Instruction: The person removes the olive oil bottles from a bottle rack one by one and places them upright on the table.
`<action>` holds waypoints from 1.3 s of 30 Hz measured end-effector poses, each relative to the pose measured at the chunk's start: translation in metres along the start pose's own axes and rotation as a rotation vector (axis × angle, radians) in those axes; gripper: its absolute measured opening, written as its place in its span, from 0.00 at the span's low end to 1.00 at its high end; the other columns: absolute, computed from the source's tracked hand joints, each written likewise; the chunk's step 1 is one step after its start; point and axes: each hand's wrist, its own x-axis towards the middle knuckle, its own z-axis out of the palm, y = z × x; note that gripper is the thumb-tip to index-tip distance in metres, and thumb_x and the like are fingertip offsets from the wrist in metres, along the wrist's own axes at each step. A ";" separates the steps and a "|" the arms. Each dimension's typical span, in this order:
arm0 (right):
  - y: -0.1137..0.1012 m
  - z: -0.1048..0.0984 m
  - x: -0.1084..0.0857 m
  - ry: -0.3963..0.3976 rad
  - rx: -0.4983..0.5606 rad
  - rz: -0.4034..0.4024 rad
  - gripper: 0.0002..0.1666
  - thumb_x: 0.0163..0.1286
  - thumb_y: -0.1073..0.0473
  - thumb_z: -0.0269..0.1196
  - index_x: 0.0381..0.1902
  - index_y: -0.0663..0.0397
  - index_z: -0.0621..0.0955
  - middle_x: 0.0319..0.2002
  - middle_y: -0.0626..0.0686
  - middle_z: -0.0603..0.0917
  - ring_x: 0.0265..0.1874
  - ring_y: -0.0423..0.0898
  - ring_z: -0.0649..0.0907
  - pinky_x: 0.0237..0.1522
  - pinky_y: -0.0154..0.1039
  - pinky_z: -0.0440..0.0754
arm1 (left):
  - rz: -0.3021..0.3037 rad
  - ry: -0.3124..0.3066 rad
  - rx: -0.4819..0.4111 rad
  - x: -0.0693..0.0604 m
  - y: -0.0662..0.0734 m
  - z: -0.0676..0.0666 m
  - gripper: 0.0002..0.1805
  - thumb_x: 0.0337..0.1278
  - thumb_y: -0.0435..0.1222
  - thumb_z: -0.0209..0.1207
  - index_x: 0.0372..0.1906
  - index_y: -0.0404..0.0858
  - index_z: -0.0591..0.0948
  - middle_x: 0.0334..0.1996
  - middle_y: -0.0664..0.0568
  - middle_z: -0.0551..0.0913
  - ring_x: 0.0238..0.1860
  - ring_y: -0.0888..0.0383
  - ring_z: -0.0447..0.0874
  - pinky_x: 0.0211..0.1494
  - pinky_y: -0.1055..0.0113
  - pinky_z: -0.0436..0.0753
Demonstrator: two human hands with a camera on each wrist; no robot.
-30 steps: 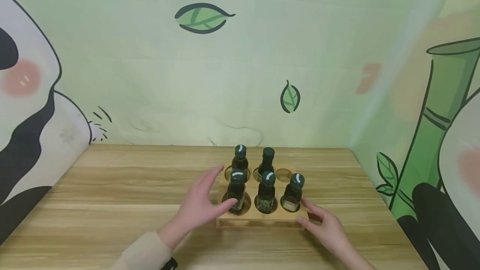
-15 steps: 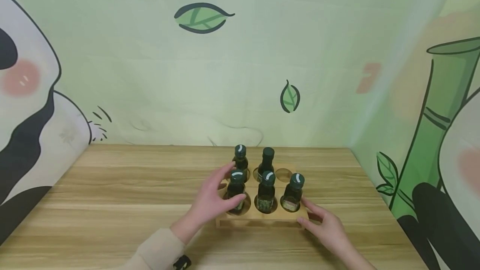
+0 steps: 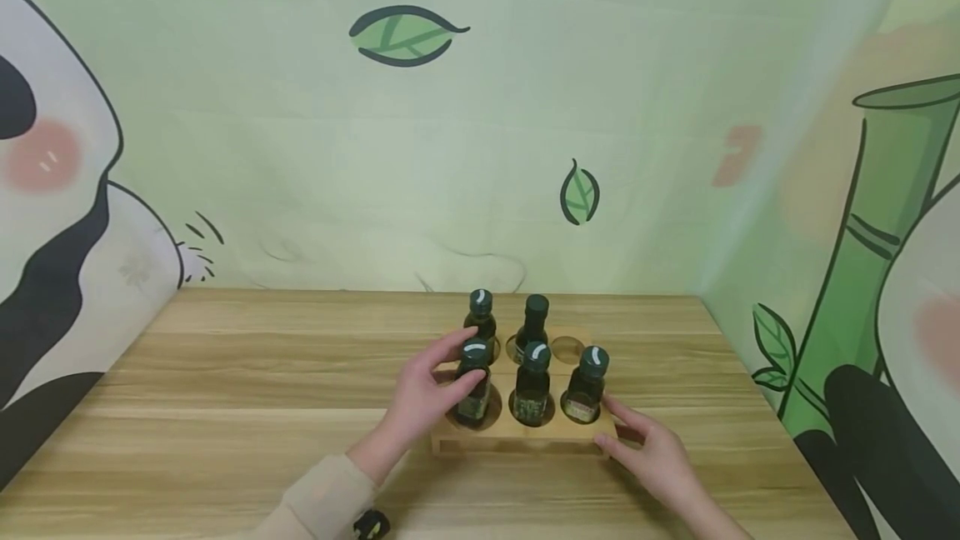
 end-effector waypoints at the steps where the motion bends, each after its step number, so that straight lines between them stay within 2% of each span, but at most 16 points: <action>1: 0.000 0.000 0.000 0.000 0.001 0.001 0.40 0.66 0.50 0.69 0.69 0.64 0.70 0.65 0.69 0.71 0.53 0.61 0.82 0.57 0.59 0.76 | 0.000 0.006 -0.007 0.000 0.000 0.000 0.28 0.56 0.33 0.70 0.63 0.43 0.78 0.49 0.50 0.84 0.47 0.54 0.83 0.47 0.63 0.85; 15: 0.001 0.000 0.001 0.004 -0.017 0.015 0.41 0.66 0.47 0.69 0.69 0.64 0.70 0.66 0.68 0.71 0.54 0.62 0.81 0.58 0.60 0.75 | -0.041 0.030 -0.037 0.001 0.004 -0.002 0.26 0.55 0.32 0.70 0.61 0.41 0.81 0.49 0.47 0.85 0.48 0.52 0.84 0.48 0.64 0.85; 21: 0.001 0.000 0.000 0.005 -0.015 0.012 0.40 0.66 0.48 0.69 0.69 0.64 0.70 0.66 0.68 0.71 0.54 0.62 0.81 0.58 0.60 0.75 | -0.079 0.063 -0.080 0.001 0.015 -0.007 0.26 0.54 0.34 0.71 0.61 0.44 0.81 0.48 0.47 0.86 0.48 0.52 0.84 0.48 0.62 0.85; 28: -0.001 0.001 0.001 0.006 -0.008 0.013 0.41 0.65 0.47 0.69 0.69 0.63 0.71 0.66 0.67 0.72 0.54 0.61 0.81 0.59 0.61 0.74 | 0.003 0.155 -0.112 0.005 0.035 -0.021 0.26 0.51 0.31 0.72 0.58 0.41 0.83 0.46 0.45 0.87 0.46 0.51 0.86 0.46 0.63 0.86; 32: -0.001 0.001 0.001 0.005 -0.006 0.014 0.42 0.65 0.46 0.69 0.69 0.63 0.71 0.66 0.67 0.72 0.54 0.61 0.81 0.59 0.60 0.74 | 0.025 0.193 -0.123 0.006 0.045 -0.031 0.26 0.49 0.28 0.73 0.57 0.39 0.83 0.45 0.44 0.87 0.45 0.51 0.87 0.44 0.64 0.86; 39: 0.000 0.001 0.000 0.004 -0.004 0.017 0.42 0.65 0.46 0.69 0.69 0.62 0.71 0.66 0.67 0.71 0.54 0.62 0.81 0.58 0.60 0.75 | 0.055 0.245 -0.112 0.010 0.047 -0.050 0.27 0.48 0.27 0.73 0.57 0.37 0.83 0.43 0.42 0.87 0.43 0.50 0.87 0.44 0.63 0.86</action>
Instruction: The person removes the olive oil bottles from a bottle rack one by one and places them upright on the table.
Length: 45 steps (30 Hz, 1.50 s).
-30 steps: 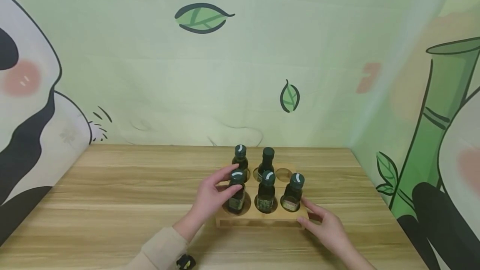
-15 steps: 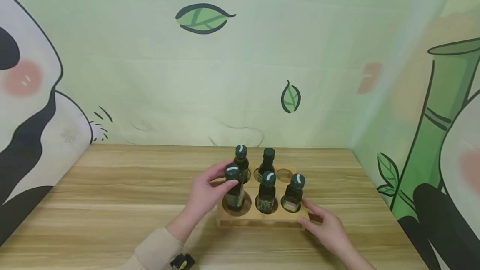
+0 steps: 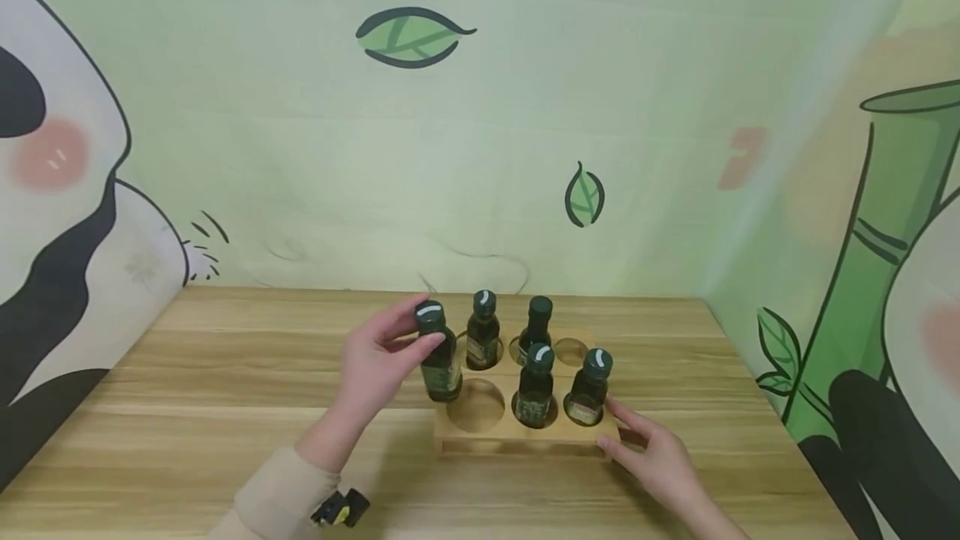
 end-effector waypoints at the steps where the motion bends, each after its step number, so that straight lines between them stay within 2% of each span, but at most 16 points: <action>1: 0.000 0.000 0.000 -0.001 -0.001 0.000 0.42 0.65 0.46 0.69 0.69 0.62 0.70 0.66 0.67 0.71 0.54 0.62 0.81 0.58 0.60 0.75 | 0.002 0.009 0.004 0.001 -0.001 -0.003 0.27 0.48 0.27 0.73 0.57 0.36 0.83 0.43 0.42 0.87 0.42 0.49 0.88 0.43 0.63 0.86; 4: 0.000 0.001 0.000 -0.003 -0.001 0.004 0.42 0.65 0.46 0.69 0.69 0.62 0.70 0.66 0.67 0.71 0.54 0.62 0.81 0.58 0.60 0.75 | -0.002 0.033 0.026 0.004 -0.003 -0.011 0.27 0.47 0.27 0.73 0.57 0.36 0.83 0.43 0.42 0.88 0.42 0.50 0.88 0.43 0.63 0.86; 12: -0.001 0.002 0.000 -0.008 0.002 0.009 0.42 0.65 0.46 0.69 0.69 0.63 0.70 0.66 0.67 0.71 0.54 0.63 0.81 0.57 0.60 0.76 | -0.060 0.070 0.086 0.011 -0.011 -0.030 0.27 0.49 0.28 0.73 0.57 0.37 0.83 0.41 0.40 0.88 0.42 0.49 0.88 0.44 0.62 0.86; 20: 0.001 0.001 0.000 -0.005 0.009 0.006 0.41 0.66 0.48 0.69 0.69 0.64 0.70 0.66 0.67 0.72 0.55 0.63 0.81 0.56 0.57 0.78 | -0.077 0.108 0.145 0.015 -0.029 -0.042 0.26 0.49 0.28 0.73 0.58 0.36 0.83 0.42 0.39 0.87 0.43 0.47 0.87 0.44 0.58 0.86; 27: 0.000 0.000 0.000 -0.007 0.000 0.008 0.41 0.66 0.47 0.69 0.69 0.64 0.70 0.65 0.68 0.72 0.54 0.63 0.81 0.56 0.57 0.78 | -0.137 0.143 0.201 0.015 -0.046 -0.048 0.27 0.50 0.28 0.72 0.58 0.36 0.82 0.46 0.39 0.86 0.46 0.46 0.87 0.46 0.56 0.86; 33: 0.000 0.000 0.000 -0.005 -0.005 0.014 0.41 0.66 0.48 0.69 0.69 0.64 0.70 0.66 0.67 0.71 0.54 0.62 0.81 0.56 0.57 0.78 | -0.180 0.165 0.206 0.017 -0.057 -0.050 0.26 0.50 0.28 0.72 0.58 0.36 0.82 0.48 0.39 0.86 0.47 0.46 0.86 0.48 0.55 0.85; 45: 0.000 0.000 0.001 0.000 0.003 0.000 0.39 0.66 0.51 0.69 0.68 0.65 0.70 0.66 0.68 0.71 0.55 0.63 0.81 0.55 0.55 0.79 | -0.192 0.164 0.251 0.026 -0.075 -0.055 0.26 0.51 0.31 0.72 0.59 0.37 0.82 0.47 0.39 0.86 0.48 0.48 0.86 0.49 0.57 0.85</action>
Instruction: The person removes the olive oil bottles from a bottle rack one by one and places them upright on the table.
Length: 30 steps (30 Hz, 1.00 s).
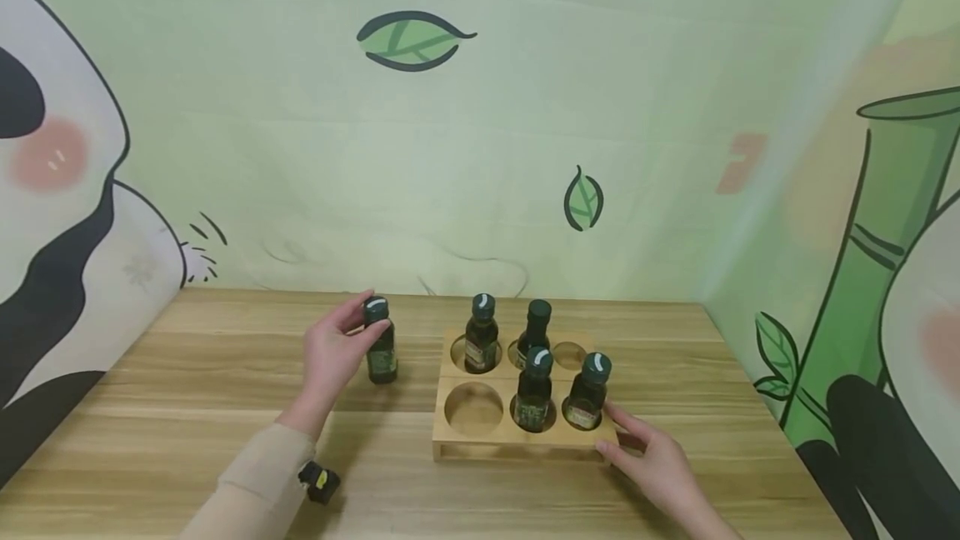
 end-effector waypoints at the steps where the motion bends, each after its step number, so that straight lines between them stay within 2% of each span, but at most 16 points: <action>1: 0.000 0.000 0.000 0.001 0.001 -0.002 0.39 0.66 0.51 0.69 0.68 0.65 0.70 0.66 0.68 0.71 0.55 0.63 0.81 0.55 0.55 0.79 | 0.001 0.000 -0.002 0.001 -0.001 0.000 0.26 0.52 0.30 0.72 0.59 0.37 0.82 0.47 0.39 0.86 0.48 0.47 0.86 0.49 0.56 0.85; 11: 0.000 0.000 0.000 -0.004 0.007 0.002 0.40 0.66 0.50 0.69 0.69 0.65 0.70 0.67 0.67 0.70 0.55 0.63 0.80 0.55 0.55 0.79 | -0.014 0.009 0.011 0.012 -0.006 -0.003 0.26 0.52 0.29 0.71 0.59 0.36 0.81 0.47 0.37 0.85 0.49 0.46 0.85 0.51 0.55 0.84; 16: 0.000 0.000 0.000 -0.009 0.012 0.014 0.40 0.67 0.50 0.68 0.69 0.65 0.70 0.67 0.67 0.70 0.56 0.63 0.80 0.55 0.55 0.79 | -0.016 0.010 0.015 0.013 -0.007 -0.004 0.26 0.52 0.28 0.71 0.59 0.36 0.81 0.47 0.37 0.85 0.49 0.45 0.85 0.51 0.54 0.84; 23: 0.000 -0.001 -0.001 -0.012 0.017 0.016 0.41 0.66 0.47 0.68 0.69 0.64 0.70 0.66 0.68 0.71 0.55 0.63 0.80 0.54 0.54 0.80 | -0.049 -0.006 0.013 0.014 -0.010 -0.004 0.27 0.54 0.30 0.71 0.61 0.37 0.81 0.51 0.38 0.84 0.51 0.46 0.84 0.53 0.54 0.83; 30: -0.001 -0.001 -0.001 -0.009 0.018 0.012 0.42 0.66 0.46 0.68 0.69 0.65 0.70 0.66 0.68 0.71 0.55 0.62 0.80 0.53 0.53 0.81 | -0.041 -0.010 0.018 0.015 -0.014 -0.006 0.27 0.54 0.30 0.70 0.61 0.36 0.80 0.52 0.38 0.84 0.51 0.46 0.84 0.53 0.53 0.83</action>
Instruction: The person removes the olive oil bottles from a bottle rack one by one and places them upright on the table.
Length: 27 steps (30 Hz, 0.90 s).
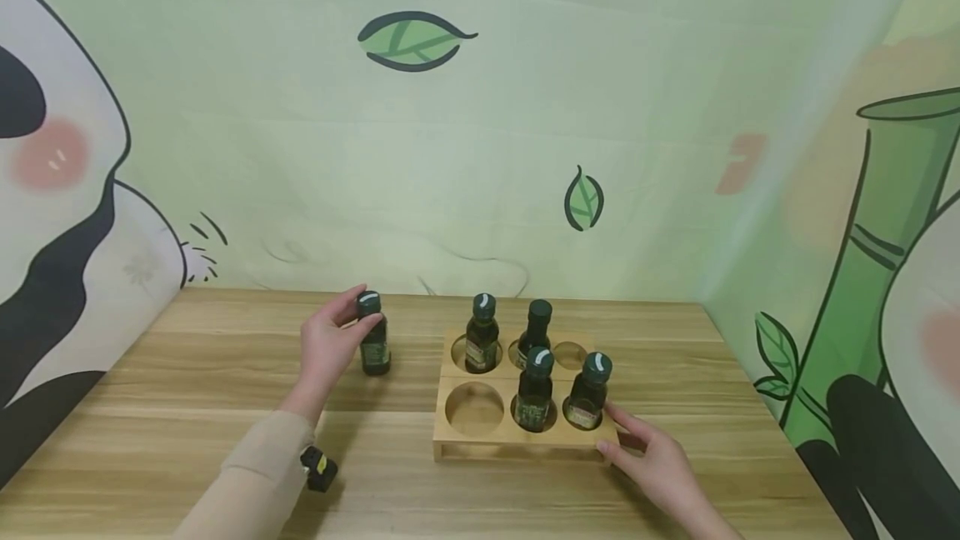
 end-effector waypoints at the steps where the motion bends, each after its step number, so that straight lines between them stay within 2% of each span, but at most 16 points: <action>1: 0.000 0.000 0.000 0.000 0.002 0.002 0.41 0.66 0.47 0.69 0.69 0.64 0.70 0.66 0.67 0.71 0.55 0.62 0.81 0.53 0.53 0.81 | 0.002 0.001 0.006 0.000 -0.001 0.000 0.27 0.54 0.30 0.70 0.61 0.36 0.80 0.53 0.38 0.83 0.51 0.46 0.84 0.53 0.54 0.83; 11: 0.000 0.000 0.000 0.001 -0.015 0.007 0.41 0.66 0.46 0.68 0.69 0.64 0.70 0.66 0.68 0.71 0.54 0.62 0.81 0.54 0.55 0.79 | 0.038 -0.017 0.026 0.001 -0.007 -0.004 0.28 0.54 0.32 0.71 0.62 0.38 0.80 0.52 0.39 0.84 0.51 0.46 0.84 0.52 0.54 0.84; 18: -0.002 0.000 0.000 0.001 -0.020 0.015 0.41 0.66 0.47 0.68 0.69 0.64 0.70 0.66 0.68 0.71 0.54 0.62 0.81 0.55 0.55 0.79 | 0.057 -0.037 0.032 0.001 -0.008 -0.005 0.30 0.55 0.31 0.70 0.64 0.36 0.77 0.54 0.37 0.82 0.52 0.43 0.83 0.52 0.53 0.83; 27: 0.000 0.000 0.000 0.000 -0.003 -0.002 0.42 0.66 0.45 0.68 0.69 0.65 0.70 0.66 0.70 0.71 0.53 0.62 0.81 0.54 0.55 0.80 | 0.068 -0.033 0.013 -0.008 -0.015 -0.010 0.33 0.54 0.31 0.70 0.67 0.35 0.74 0.55 0.37 0.81 0.57 0.43 0.80 0.57 0.49 0.80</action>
